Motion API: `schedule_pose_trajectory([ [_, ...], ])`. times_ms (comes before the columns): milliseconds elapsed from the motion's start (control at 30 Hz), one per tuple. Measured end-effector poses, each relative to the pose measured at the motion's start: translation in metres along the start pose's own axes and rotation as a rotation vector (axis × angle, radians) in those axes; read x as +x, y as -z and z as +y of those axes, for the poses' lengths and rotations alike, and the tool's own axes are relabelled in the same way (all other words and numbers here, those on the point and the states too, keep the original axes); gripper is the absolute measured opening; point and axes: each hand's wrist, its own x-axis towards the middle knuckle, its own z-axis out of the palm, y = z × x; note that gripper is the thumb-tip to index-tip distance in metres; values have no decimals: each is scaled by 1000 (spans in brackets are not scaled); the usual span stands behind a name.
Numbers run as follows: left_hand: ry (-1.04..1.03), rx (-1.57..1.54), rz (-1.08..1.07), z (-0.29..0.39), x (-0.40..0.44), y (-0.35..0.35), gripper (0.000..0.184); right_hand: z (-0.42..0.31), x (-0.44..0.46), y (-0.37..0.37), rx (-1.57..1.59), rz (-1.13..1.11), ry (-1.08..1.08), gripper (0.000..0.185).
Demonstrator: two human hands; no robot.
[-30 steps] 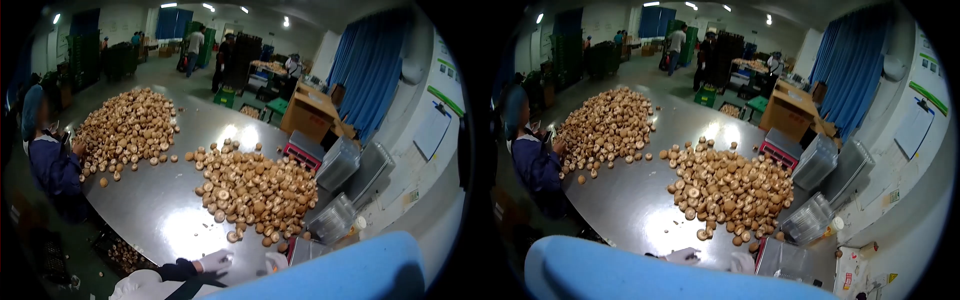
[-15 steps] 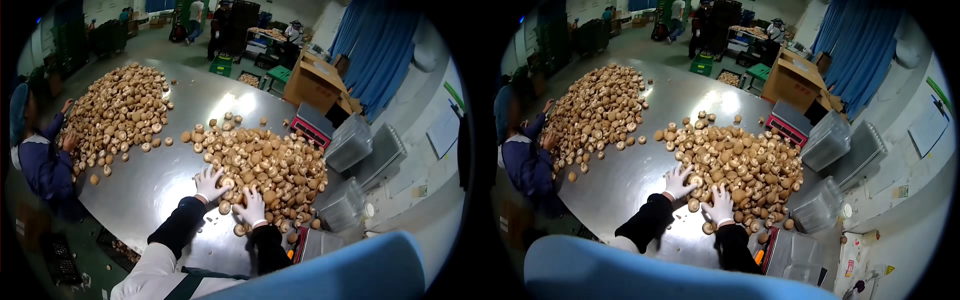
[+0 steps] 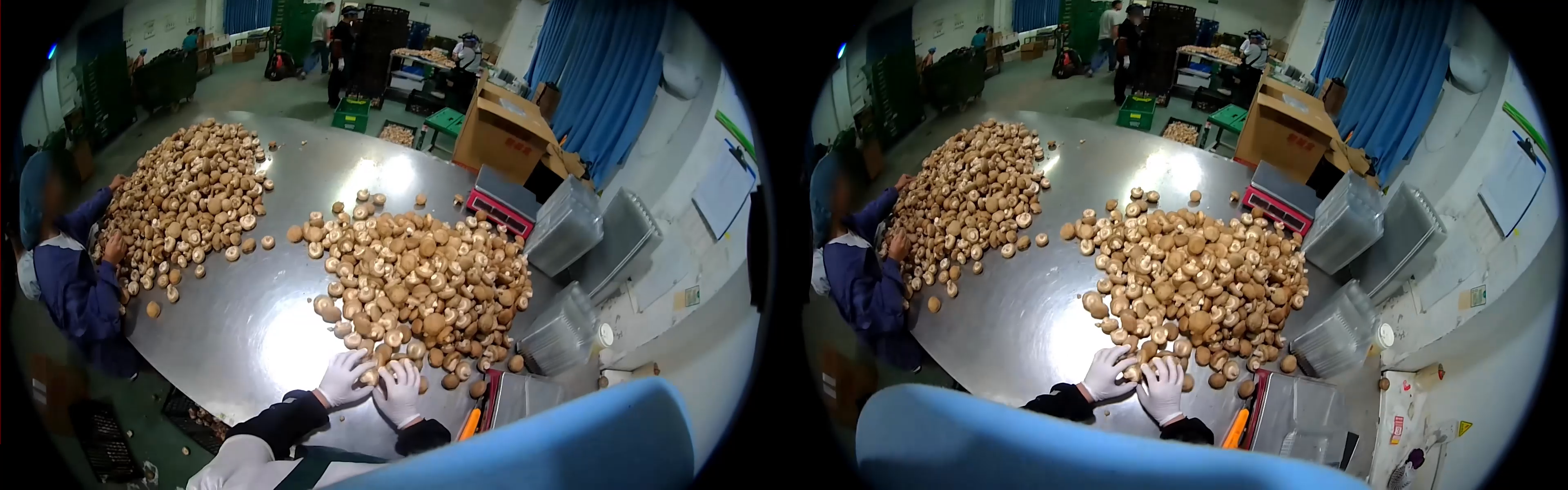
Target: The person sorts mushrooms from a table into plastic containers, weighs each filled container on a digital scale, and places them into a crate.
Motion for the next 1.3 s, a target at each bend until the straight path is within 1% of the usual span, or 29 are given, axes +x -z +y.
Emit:
schedule_pose_trajectory([
  [100,-39,47,-11,12,-17,5,61,-5,-12,12,31,10,-49,57],
  [133,-11,79,-27,9,-24,3,66,-3,-16,13,62,16,-64,68],
  [200,185,222,-19,14,-30,9,81,-3,-16,25,101,-9,-158,81],
  [233,241,226,-12,9,-33,11,98,3,-23,18,55,45,-156,91],
  [267,284,210,-5,6,-35,16,107,7,-25,18,89,16,-196,97],
  [333,297,75,34,0,-33,18,110,9,-24,20,116,-62,-242,102],
  [400,286,78,-39,-7,-27,19,111,9,-14,20,15,-153,-223,106],
  [433,279,96,-65,-11,-21,19,113,10,-7,21,-52,-271,-280,108],
  [467,300,136,-92,-11,-11,20,116,9,3,23,-54,-267,-277,108],
  [533,309,113,-68,-21,6,16,117,8,26,25,-151,-408,-272,112],
  [567,280,15,-64,-29,16,12,118,3,36,22,-160,-469,-319,114],
  [600,256,79,-116,-35,24,6,115,4,41,20,-213,-536,-286,116],
  [667,222,69,-299,-45,41,2,113,0,47,15,-262,-589,-299,116],
  [700,224,71,-337,-47,45,4,109,0,47,14,-250,-553,-289,109],
  [733,221,69,-336,-45,46,5,109,1,45,12,-254,-552,-290,109],
  [800,185,86,-351,-41,43,9,105,0,40,10,-200,-501,-282,98],
  [833,105,82,-273,-38,36,11,101,-3,35,11,-165,-456,-271,88],
  [867,46,136,-271,-36,27,15,94,-7,28,12,-152,-424,-266,83],
  [933,96,-35,-282,-34,9,15,86,-10,14,14,-53,-338,-187,81],
  [967,94,-24,-285,-35,1,16,82,-14,8,15,-111,-330,-159,81],
  [1067,90,0,-227,-29,2,21,93,-15,11,11,-67,-305,-199,93],
  [1167,208,95,-266,-31,29,14,108,-10,37,2,-67,-354,-284,105],
  [1267,306,119,-366,-31,54,19,110,-16,59,8,-155,-465,-362,102],
  [1300,348,89,-399,-32,58,19,105,-16,59,9,-156,-464,-361,102],
])
